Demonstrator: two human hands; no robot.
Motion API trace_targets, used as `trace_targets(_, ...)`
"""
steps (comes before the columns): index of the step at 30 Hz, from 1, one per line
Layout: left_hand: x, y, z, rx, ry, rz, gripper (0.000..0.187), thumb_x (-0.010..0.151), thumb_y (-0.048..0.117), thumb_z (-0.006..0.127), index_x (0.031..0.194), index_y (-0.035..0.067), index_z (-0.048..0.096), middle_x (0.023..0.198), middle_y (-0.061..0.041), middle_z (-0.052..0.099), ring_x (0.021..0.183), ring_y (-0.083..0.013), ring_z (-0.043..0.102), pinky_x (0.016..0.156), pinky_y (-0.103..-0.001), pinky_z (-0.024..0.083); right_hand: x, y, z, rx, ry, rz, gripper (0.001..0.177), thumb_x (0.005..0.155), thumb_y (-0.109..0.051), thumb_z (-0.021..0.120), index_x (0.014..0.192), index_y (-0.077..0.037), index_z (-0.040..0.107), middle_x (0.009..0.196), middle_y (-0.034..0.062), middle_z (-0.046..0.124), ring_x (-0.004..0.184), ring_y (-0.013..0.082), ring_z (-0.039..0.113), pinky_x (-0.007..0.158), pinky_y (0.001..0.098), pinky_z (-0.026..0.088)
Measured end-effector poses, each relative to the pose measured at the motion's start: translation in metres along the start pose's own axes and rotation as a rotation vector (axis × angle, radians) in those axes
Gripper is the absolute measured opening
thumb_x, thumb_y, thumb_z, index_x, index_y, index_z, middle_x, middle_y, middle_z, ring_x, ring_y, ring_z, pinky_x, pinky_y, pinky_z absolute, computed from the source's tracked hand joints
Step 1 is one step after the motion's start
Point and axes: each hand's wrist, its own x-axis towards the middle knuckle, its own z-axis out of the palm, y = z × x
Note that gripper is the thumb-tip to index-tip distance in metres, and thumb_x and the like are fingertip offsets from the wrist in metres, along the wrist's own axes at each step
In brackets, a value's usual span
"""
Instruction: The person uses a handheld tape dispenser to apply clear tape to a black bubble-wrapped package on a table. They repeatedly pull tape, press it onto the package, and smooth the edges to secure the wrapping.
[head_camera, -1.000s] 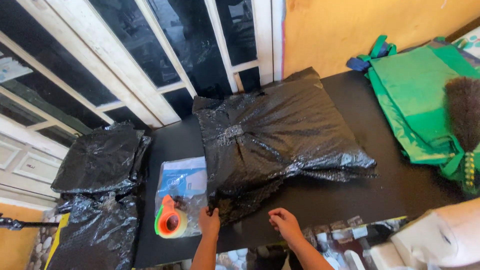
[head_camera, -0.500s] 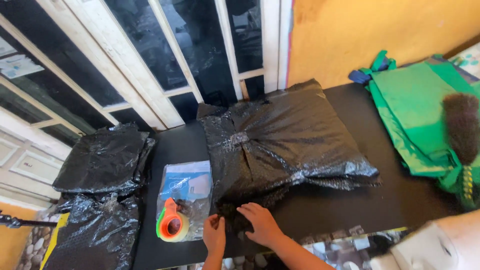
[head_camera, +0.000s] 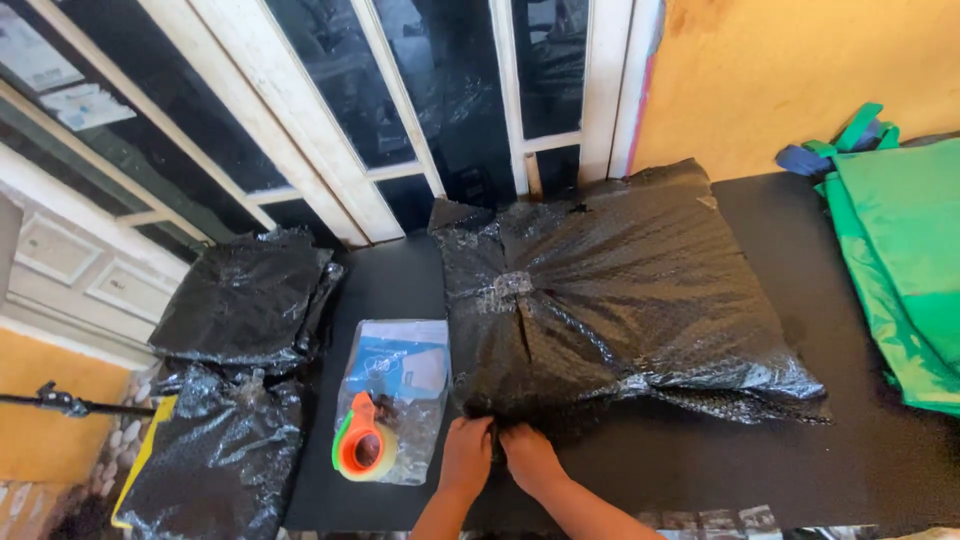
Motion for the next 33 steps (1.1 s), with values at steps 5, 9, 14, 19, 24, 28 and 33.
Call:
trace_targets(5, 0.009, -0.026, -0.017, 0.063, -0.196, 0.174, 0.052, 0.092, 0.0, 0.042, 0.137, 0.011, 0.064, 0.13, -0.015, 0.065, 0.122, -0.0369, 0.054, 0.105, -0.051, 0.044, -0.024, 0.028, 0.049, -0.051, 0.259, -0.225, 0.012, 0.081, -0.007, 0.065, 0.093, -0.008, 0.064, 0.094, 0.0127, 0.06, 0.086, 0.034, 0.06, 0.064, 0.0487, 0.051)
trace_targets(9, 0.028, -0.062, -0.012, 0.119, -0.094, 0.602, 0.056, 0.079, -0.005, 0.055, 0.133, 0.006, 0.066, 0.12, -0.015, 0.072, 0.11, -0.0408, 0.059, 0.09, -0.052, 0.051, -0.032, -0.008, 0.015, -0.155, 0.68, -0.494, 0.008, 0.089, -0.006, 0.072, 0.097, -0.003, 0.073, 0.082, 0.0105, 0.061, 0.071, 0.031, 0.056, 0.058, 0.0447, 0.045)
trace_targets(14, 0.045, -0.085, 0.01, 0.165, 0.04, 0.619, 0.024, 0.079, 0.011, 0.074, 0.103, 0.011, 0.069, 0.092, -0.011, 0.072, 0.086, -0.0385, 0.061, 0.07, -0.051, 0.049, -0.006, -0.048, -0.062, -0.317, 0.692, -0.639, 0.01, 0.098, -0.01, 0.062, 0.092, -0.003, 0.067, 0.085, 0.0119, 0.058, 0.09, 0.0331, 0.055, 0.077, 0.0464, 0.046)
trace_targets(19, 0.052, -0.093, 0.015, 0.068, 0.037, 0.558, 0.021, 0.099, 0.017, 0.064, 0.08, 0.01, 0.071, 0.076, -0.009, 0.07, 0.076, -0.0345, 0.062, 0.063, -0.047, 0.049, 0.022, -0.039, -0.07, -0.343, 0.67, -0.717, 0.01, 0.095, -0.003, 0.075, 0.098, 0.005, 0.07, 0.113, 0.0225, 0.064, 0.112, 0.0419, 0.061, 0.098, 0.0536, 0.055)
trace_targets(24, 0.042, -0.094, 0.001, -0.014, -0.076, 0.335, 0.032, 0.102, 0.035, 0.061, 0.084, 0.01, 0.068, 0.088, -0.011, 0.067, 0.087, -0.0319, 0.064, 0.07, -0.049, 0.049, 0.038, -0.034, -0.06, -0.201, 0.577, -0.635, 0.014, 0.088, 0.0, 0.077, 0.099, 0.004, 0.07, 0.093, 0.02, 0.067, 0.083, 0.0372, 0.065, 0.071, 0.0482, 0.057)
trace_targets(28, 0.029, -0.1, -0.001, -0.011, -0.123, 0.26, 0.032, 0.1, 0.044, 0.064, 0.091, 0.014, 0.071, 0.084, -0.004, 0.069, 0.079, -0.0237, 0.067, 0.067, -0.04, 0.05, 0.049, -0.028, -0.059, -0.183, 0.459, -0.46, 0.02, 0.083, 0.002, 0.077, 0.103, -0.003, 0.077, 0.098, 0.015, 0.073, 0.086, 0.0328, 0.068, 0.07, 0.0437, 0.059)
trace_targets(33, 0.025, -0.081, -0.022, -0.023, 0.364, 0.512, 0.026, 0.086, 0.024, 0.084, 0.099, 0.009, 0.069, 0.114, -0.014, 0.061, 0.11, -0.0349, 0.06, 0.092, -0.052, 0.053, 0.059, -0.045, -0.083, -0.011, 0.204, -0.004, 0.008, 0.095, -0.016, 0.069, 0.095, -0.016, 0.076, 0.093, 0.0017, 0.074, 0.085, 0.0262, 0.069, 0.087, 0.0476, 0.053)
